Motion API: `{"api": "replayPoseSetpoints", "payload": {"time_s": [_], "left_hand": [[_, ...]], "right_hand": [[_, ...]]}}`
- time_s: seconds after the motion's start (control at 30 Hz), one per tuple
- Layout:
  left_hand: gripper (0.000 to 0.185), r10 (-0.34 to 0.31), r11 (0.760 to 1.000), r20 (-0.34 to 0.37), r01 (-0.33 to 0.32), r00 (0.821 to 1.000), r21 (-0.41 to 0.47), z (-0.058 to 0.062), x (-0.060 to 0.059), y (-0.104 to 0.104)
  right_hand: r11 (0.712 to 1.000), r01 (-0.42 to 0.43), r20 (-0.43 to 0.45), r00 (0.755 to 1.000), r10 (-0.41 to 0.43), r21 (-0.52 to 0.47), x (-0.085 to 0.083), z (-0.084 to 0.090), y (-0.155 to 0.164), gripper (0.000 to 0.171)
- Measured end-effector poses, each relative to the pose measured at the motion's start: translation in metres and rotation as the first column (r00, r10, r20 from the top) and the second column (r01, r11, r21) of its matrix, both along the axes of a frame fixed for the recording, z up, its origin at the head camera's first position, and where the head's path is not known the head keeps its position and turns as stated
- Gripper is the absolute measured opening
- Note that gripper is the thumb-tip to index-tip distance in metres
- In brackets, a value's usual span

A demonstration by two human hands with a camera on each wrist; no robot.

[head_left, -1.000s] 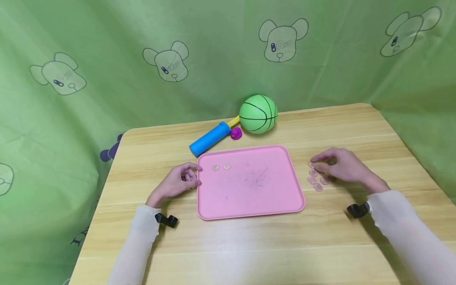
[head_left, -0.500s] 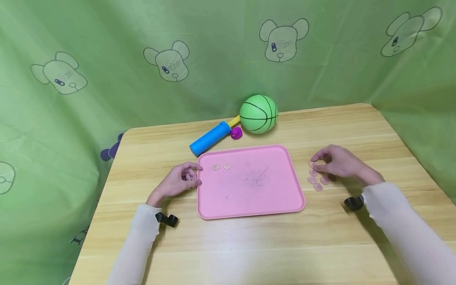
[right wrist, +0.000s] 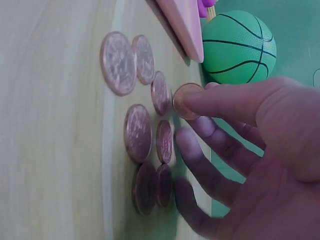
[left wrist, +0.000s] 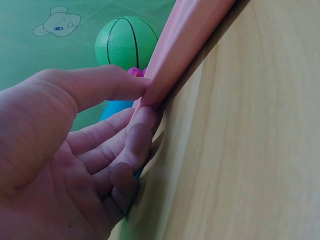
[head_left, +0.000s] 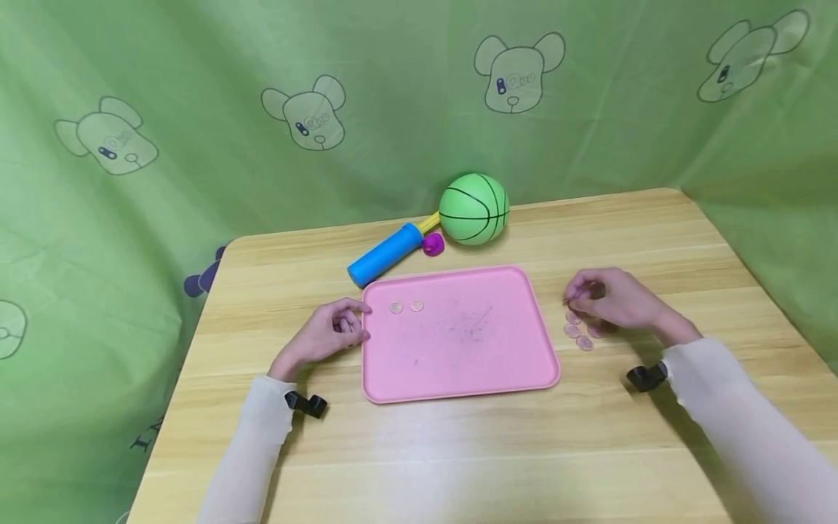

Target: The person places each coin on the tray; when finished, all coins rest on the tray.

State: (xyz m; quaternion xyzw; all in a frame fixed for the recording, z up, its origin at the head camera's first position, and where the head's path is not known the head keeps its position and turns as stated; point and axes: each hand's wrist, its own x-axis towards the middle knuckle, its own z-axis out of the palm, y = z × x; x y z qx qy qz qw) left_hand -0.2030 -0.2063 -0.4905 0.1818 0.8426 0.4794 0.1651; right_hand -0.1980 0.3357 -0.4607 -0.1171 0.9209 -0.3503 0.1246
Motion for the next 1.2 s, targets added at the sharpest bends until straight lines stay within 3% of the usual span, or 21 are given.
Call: {"api": "replayPoseSetpoints", "payload": {"time_s": [0.27,0.5,0.97,1.2], "left_hand": [[0.042,0.007,1.000,0.004,-0.007,1.000,0.013,0.000,0.001,0.000],[0.044,0.002,1.000,-0.003,-0.002,1.000,0.012,0.002,0.003,0.001],[0.044,0.002,1.000,0.004,-0.002,1.000,0.003,0.001,0.001,0.001],[0.043,0.009,1.000,0.005,-0.009,1.000,0.001,0.000,0.001,0.001]], "right_hand": [[1.000,0.004,-0.018,1.000,-0.004,0.013,-0.004,0.008,-0.010,0.017],[0.994,0.049,0.087,0.995,-0.040,-0.099,-0.007,0.013,-0.023,0.028],[0.976,0.061,0.133,0.991,-0.033,-0.209,-0.020,0.015,-0.060,0.032],[0.966,0.026,0.135,0.991,0.009,-0.257,-0.032,0.012,-0.091,0.027]]}}
